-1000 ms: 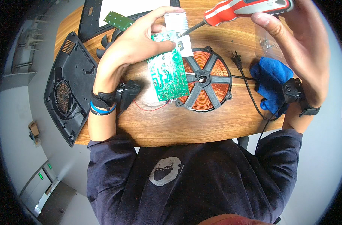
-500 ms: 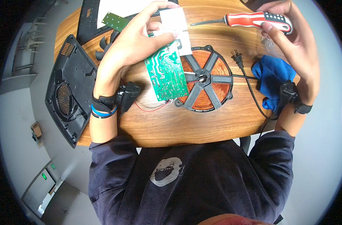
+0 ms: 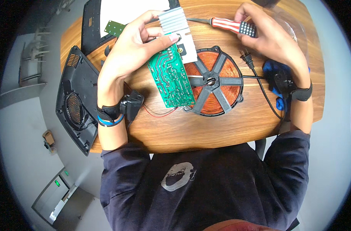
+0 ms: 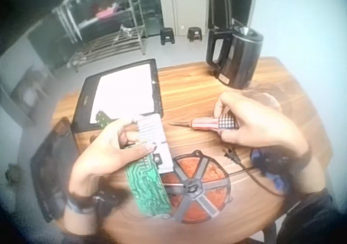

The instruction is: The person secures a heatsink onto a green circuit board using a screwdriver. They repeatedly pick up screws from a plastic container, align the heatsink, and tighten the screws to attach it to the board.

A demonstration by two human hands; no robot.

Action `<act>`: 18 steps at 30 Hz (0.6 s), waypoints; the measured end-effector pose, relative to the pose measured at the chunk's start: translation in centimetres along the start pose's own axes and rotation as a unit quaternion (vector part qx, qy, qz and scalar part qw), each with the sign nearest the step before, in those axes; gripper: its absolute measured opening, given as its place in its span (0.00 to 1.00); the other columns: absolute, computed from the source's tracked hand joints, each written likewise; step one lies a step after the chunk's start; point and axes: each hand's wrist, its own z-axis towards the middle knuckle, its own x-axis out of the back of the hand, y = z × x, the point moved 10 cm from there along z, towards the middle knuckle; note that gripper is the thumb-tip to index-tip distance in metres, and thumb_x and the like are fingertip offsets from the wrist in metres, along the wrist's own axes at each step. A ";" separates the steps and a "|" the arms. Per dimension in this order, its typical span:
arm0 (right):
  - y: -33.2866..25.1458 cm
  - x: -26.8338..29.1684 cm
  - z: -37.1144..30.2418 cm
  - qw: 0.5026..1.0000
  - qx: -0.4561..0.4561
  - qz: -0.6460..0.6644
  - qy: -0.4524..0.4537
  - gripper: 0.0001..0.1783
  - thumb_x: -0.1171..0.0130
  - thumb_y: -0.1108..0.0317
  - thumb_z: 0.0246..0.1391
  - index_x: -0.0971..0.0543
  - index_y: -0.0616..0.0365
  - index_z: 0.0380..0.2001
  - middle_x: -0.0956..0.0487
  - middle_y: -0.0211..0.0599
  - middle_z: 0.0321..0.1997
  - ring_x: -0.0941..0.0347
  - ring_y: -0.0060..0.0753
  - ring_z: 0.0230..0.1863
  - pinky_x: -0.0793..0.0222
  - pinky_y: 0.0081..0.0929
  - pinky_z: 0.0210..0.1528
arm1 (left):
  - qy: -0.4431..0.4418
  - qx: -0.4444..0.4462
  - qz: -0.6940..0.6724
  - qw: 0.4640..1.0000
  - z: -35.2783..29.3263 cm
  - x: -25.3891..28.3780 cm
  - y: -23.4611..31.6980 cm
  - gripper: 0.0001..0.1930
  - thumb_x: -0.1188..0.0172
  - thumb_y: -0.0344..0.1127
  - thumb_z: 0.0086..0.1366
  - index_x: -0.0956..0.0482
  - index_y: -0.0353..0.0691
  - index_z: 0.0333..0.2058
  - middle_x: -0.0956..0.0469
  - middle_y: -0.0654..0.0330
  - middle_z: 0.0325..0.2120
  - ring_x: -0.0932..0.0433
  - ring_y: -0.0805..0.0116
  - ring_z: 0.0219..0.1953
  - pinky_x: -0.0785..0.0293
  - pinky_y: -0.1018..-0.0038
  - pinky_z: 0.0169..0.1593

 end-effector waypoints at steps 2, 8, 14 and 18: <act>0.8 -2.9 1.2 0.984 0.174 0.010 0.043 0.22 0.30 0.76 0.52 0.24 0.57 0.50 0.19 0.42 0.45 0.19 0.45 0.46 0.23 0.38 0.47 | -0.003 0.007 0.018 1.000 -0.6 -0.1 0.2 0.23 0.35 0.26 0.73 0.30 0.34 0.64 0.13 0.54 0.47 0.15 0.73 0.46 0.17 0.75 0.52; -0.8 -4.9 0.4 0.987 0.159 0.026 -0.007 0.24 0.38 0.74 0.58 0.28 0.55 0.58 0.17 0.56 0.41 0.18 0.62 0.46 0.25 0.49 0.47 | -0.023 0.027 0.032 0.999 -0.9 -0.6 0.7 0.22 0.37 0.27 0.74 0.29 0.34 0.64 0.14 0.55 0.51 0.16 0.75 0.49 0.20 0.76 0.55; -1.8 -3.7 -0.1 0.963 0.243 0.103 0.052 0.20 0.45 0.65 0.73 0.25 0.53 0.64 0.15 0.46 0.44 0.17 0.48 0.44 0.25 0.42 0.46 | -0.011 0.009 0.001 1.000 -0.8 -0.6 1.2 0.20 0.36 0.27 0.74 0.26 0.33 0.61 0.13 0.56 0.48 0.16 0.76 0.47 0.20 0.77 0.54; -2.8 -5.1 0.0 0.940 0.236 0.246 -0.029 0.17 0.46 0.59 0.76 0.18 0.57 0.57 0.15 0.42 0.50 0.18 0.36 0.50 0.23 0.36 0.56 | 0.026 -0.003 -0.008 1.000 -1.0 -0.3 2.0 0.19 0.34 0.28 0.73 0.25 0.34 0.60 0.12 0.57 0.45 0.15 0.75 0.44 0.19 0.77 0.51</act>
